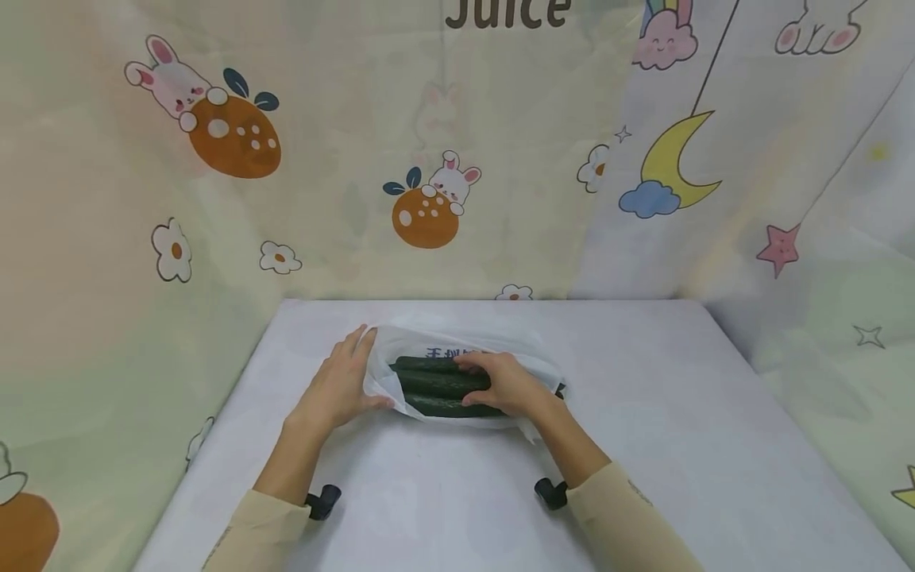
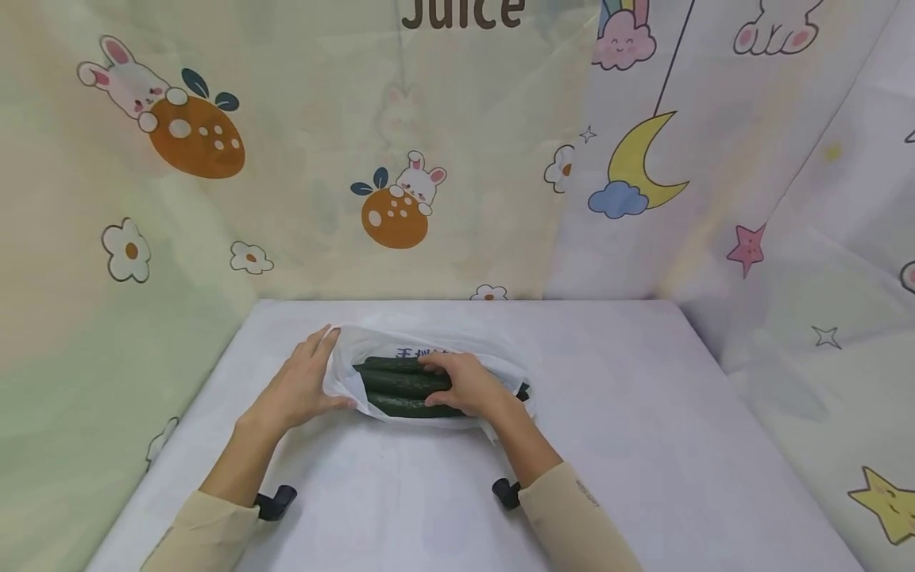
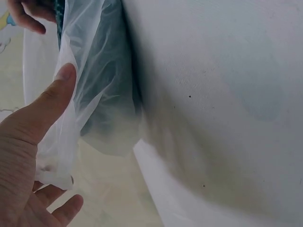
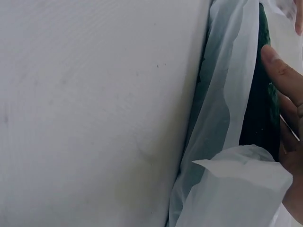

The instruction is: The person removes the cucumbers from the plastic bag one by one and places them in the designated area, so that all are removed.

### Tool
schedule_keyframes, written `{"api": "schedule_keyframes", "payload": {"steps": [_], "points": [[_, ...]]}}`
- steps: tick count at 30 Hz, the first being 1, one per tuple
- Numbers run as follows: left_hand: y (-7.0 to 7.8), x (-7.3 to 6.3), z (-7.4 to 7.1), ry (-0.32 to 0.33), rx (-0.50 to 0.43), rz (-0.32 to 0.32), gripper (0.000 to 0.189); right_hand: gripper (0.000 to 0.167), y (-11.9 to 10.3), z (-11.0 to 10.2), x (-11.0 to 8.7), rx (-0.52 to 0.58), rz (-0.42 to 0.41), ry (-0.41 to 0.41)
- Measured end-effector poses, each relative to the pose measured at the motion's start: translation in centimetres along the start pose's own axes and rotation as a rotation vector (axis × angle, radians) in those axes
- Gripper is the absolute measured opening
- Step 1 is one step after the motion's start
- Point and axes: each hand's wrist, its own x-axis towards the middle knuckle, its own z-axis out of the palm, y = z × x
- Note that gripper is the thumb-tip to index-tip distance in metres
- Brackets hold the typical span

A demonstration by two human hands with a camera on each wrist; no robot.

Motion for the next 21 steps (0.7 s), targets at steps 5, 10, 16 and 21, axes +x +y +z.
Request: {"api": "schedule_keyframes", "payload": {"steps": [5, 10, 16, 21], "points": [[0.5, 0.4, -0.1, 0.007, 0.001, 0.016, 0.128, 0.065, 0.3, 0.1, -0.2, -0.055, 0.012, 0.064], [0.7, 0.5, -0.4, 0.011, 0.013, 0.017, 0.127, 0.06, 0.4, 0.6, 0.0, -0.17, -0.026, 0.118], [0.7, 0.4, -0.1, -0.012, 0.011, -0.005, 0.126, 0.048, 0.3, 1.1, 0.0, -0.234, -0.083, 0.118], [0.7, 0.2, 0.1, -0.017, 0.021, -0.016, 0.127, 0.044, 0.2, 1.2, -0.1, -0.227, -0.109, 0.097]]}}
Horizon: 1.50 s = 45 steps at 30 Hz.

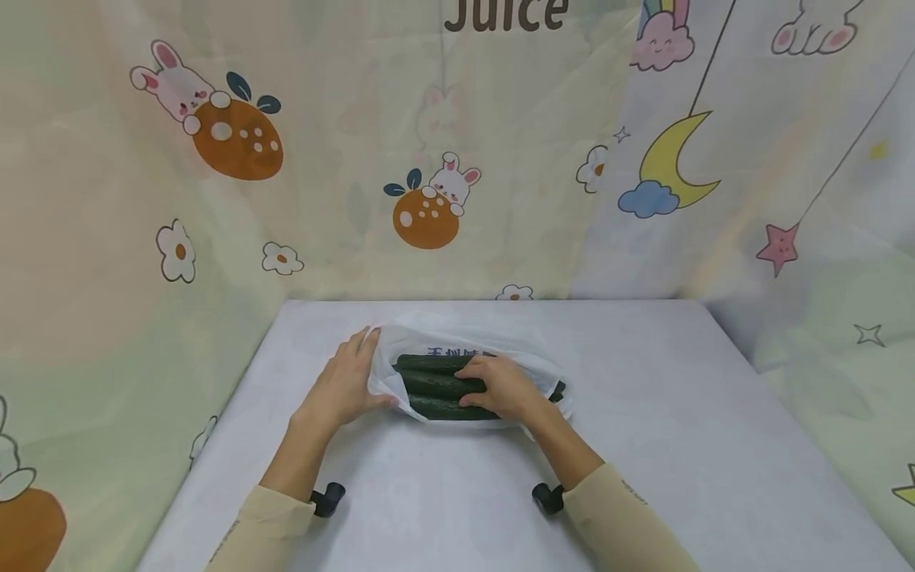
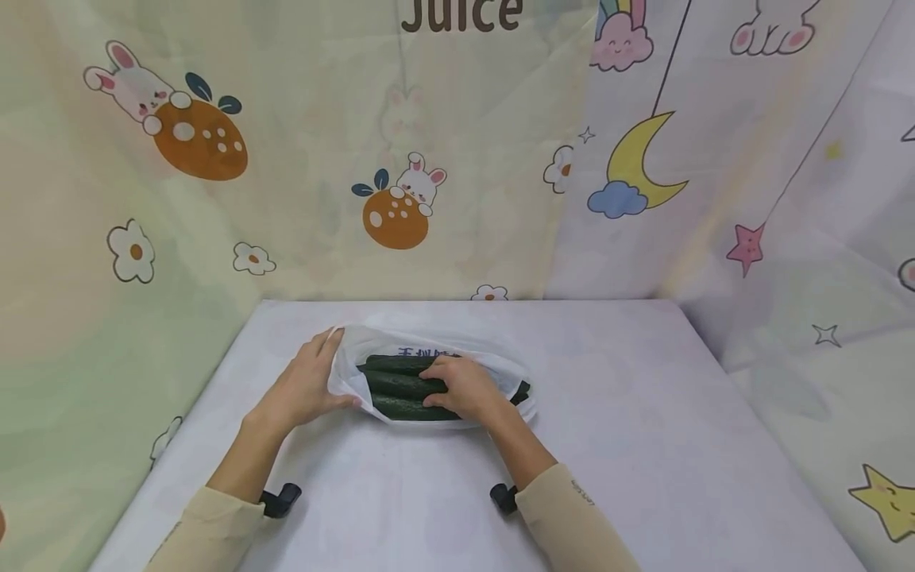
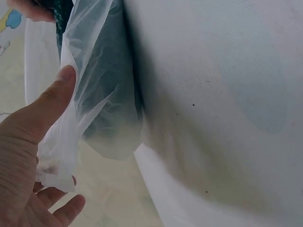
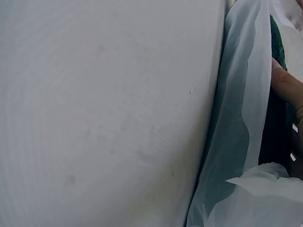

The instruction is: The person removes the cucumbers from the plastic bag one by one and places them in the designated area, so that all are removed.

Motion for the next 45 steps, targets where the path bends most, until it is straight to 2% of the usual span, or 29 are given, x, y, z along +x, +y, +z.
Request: {"api": "schedule_keyframes", "payload": {"steps": [7, 17, 20, 27, 37, 45], "points": [[0.1, 0.1, 0.2, -0.001, 0.021, 0.007, 0.128, 0.043, -0.1, -0.4, -0.2, 0.08, -0.011, 0.028], [0.2, -0.1, 0.0, 0.011, 0.045, 0.033, 0.125, 0.042, -0.5, -1.3, -0.2, 0.155, 0.013, -0.011], [0.1, -0.1, -0.3, 0.006, 0.052, 0.031, 0.12, 0.042, -0.9, -1.9, -0.5, 0.182, 0.005, 0.016], [-0.2, -0.5, -0.5, 0.009, 0.038, 0.023, 0.115, 0.043, -1.6, -3.0, -0.8, 0.327, -0.026, 0.139], [-0.1, -0.6, -0.2, 0.018, 0.014, 0.033, 0.117, 0.04, -2.8, -3.3, -0.4, 0.443, -0.085, 0.218], [0.0, -0.8, 0.2, 0.027, 0.012, 0.046, 0.118, 0.04, -4.7, -4.8, -0.2, 0.597, -0.152, 0.273]]}}
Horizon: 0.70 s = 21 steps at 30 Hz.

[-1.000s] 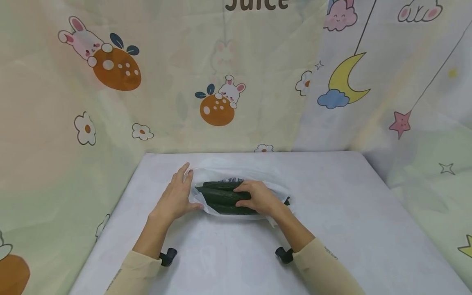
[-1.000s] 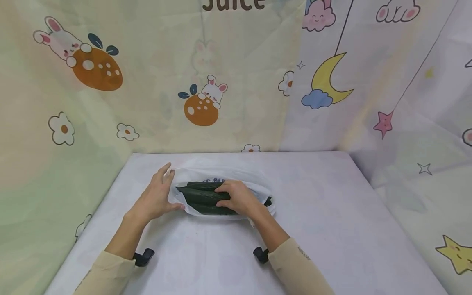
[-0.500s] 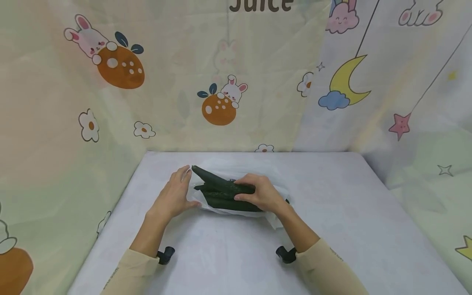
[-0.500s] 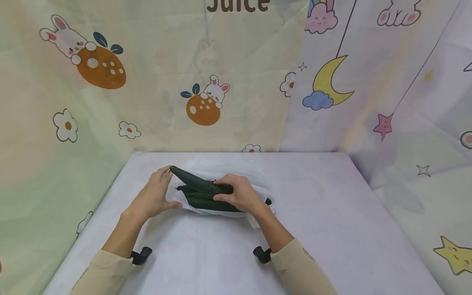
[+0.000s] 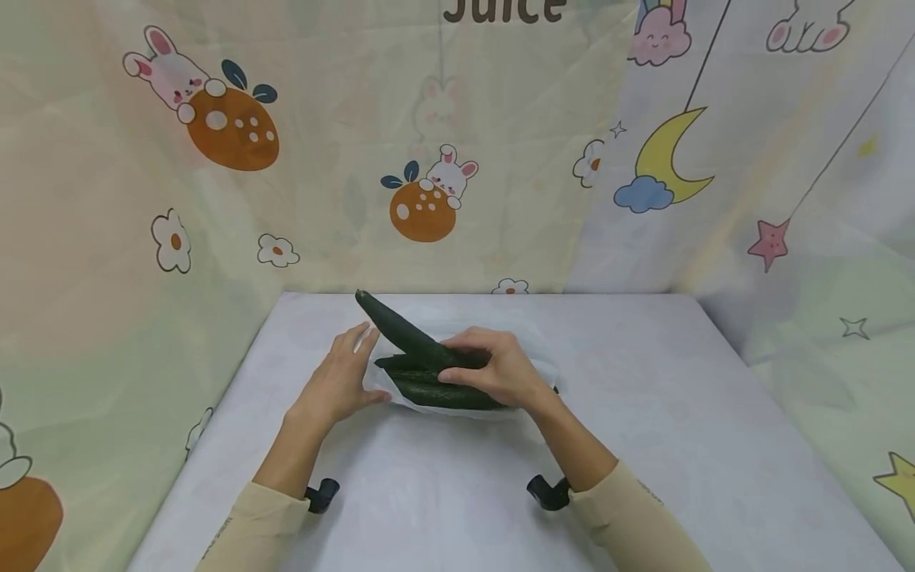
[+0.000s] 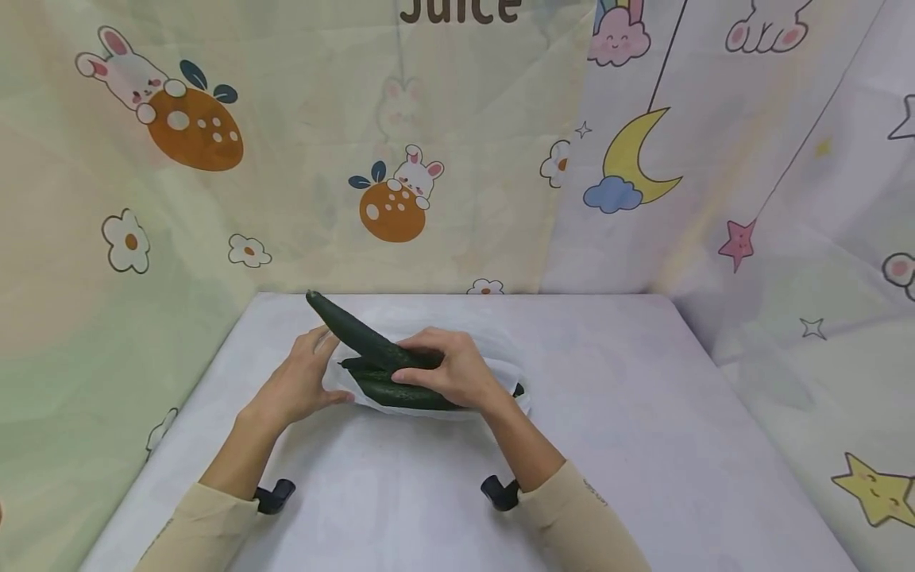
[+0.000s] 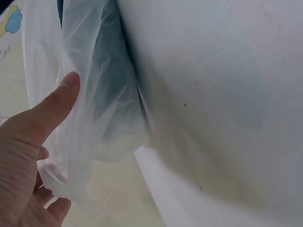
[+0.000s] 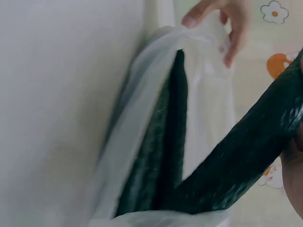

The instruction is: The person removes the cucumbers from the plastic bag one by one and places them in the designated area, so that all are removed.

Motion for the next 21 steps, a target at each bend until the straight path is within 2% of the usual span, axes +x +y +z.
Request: {"api": "schedule_keyframes", "payload": {"steps": [5, 9, 15, 21], "points": [[0.1, 0.1, 0.3, -0.003, 0.006, 0.022, 0.117, 0.041, -1.5, -0.5, 0.2, 0.105, -0.028, 0.031], [0.2, 0.1, 0.3, -0.018, -0.001, 0.026, 0.116, 0.039, -2.6, -1.4, 0.2, 0.16, -0.005, 0.065], [0.1, -0.1, 0.0, -0.023, -0.016, 0.009, 0.115, 0.033, -3.3, -3.5, 0.5, 0.166, 0.117, 0.122], [0.2, -0.1, 0.1, -0.011, -0.008, 0.065, 0.113, 0.034, -2.8, -6.3, -0.7, 0.135, 0.251, 0.245]]}}
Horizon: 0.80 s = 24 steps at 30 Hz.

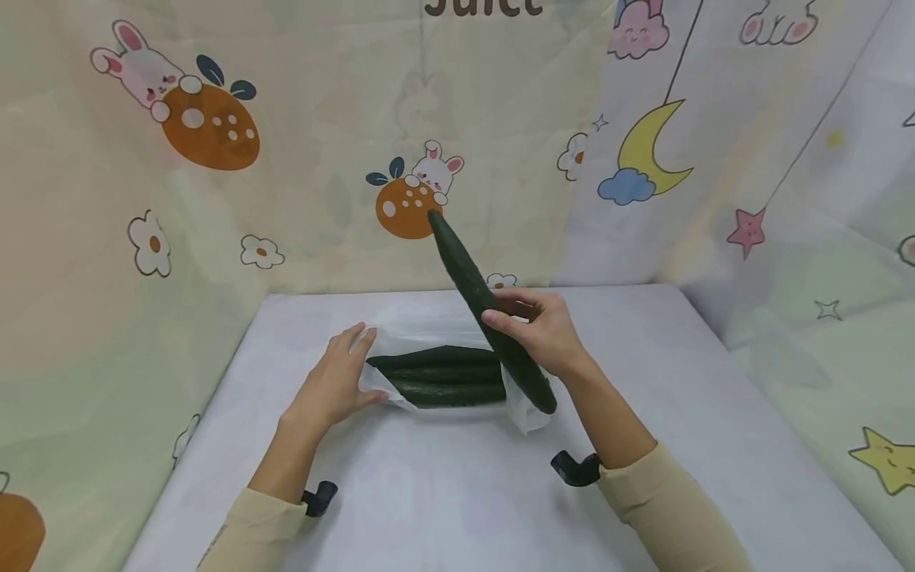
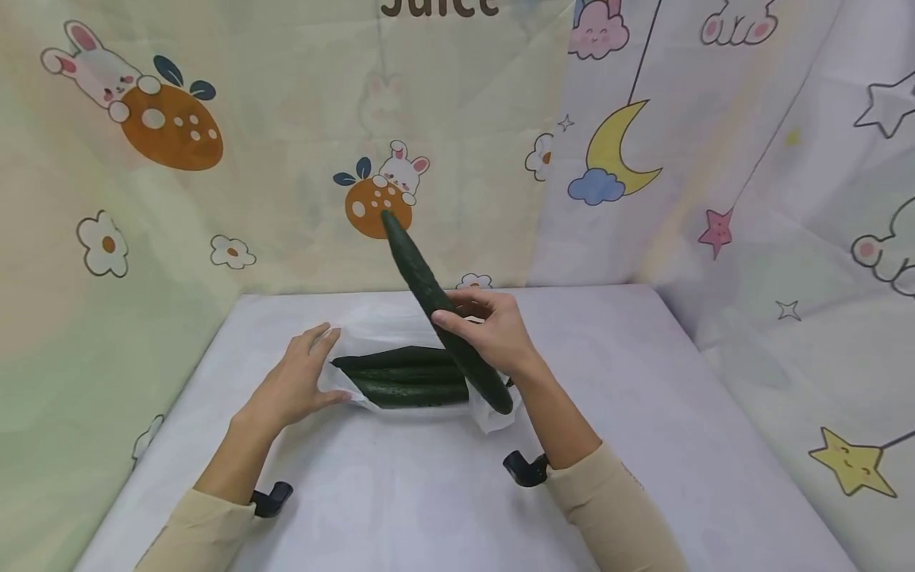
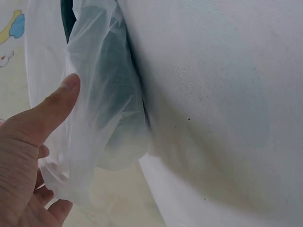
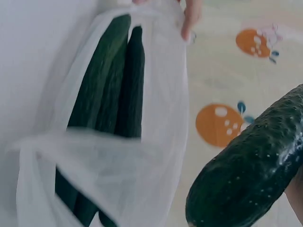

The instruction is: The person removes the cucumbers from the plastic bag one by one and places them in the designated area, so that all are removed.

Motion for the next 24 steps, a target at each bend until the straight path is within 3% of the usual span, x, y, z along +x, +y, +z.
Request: {"api": "schedule_keyframes", "payload": {"steps": [14, 24], "points": [[-0.1, 0.3, 0.7, 0.0, -0.012, -0.017, 0.113, 0.042, 5.2, -6.8, -2.1, -0.109, 0.195, 0.154], [-0.6, 0.8, 0.7, 0.0, -0.013, -0.018, 0.112, 0.052, 7.1, -10.6, -3.0, -0.182, 0.327, 0.239]]}}
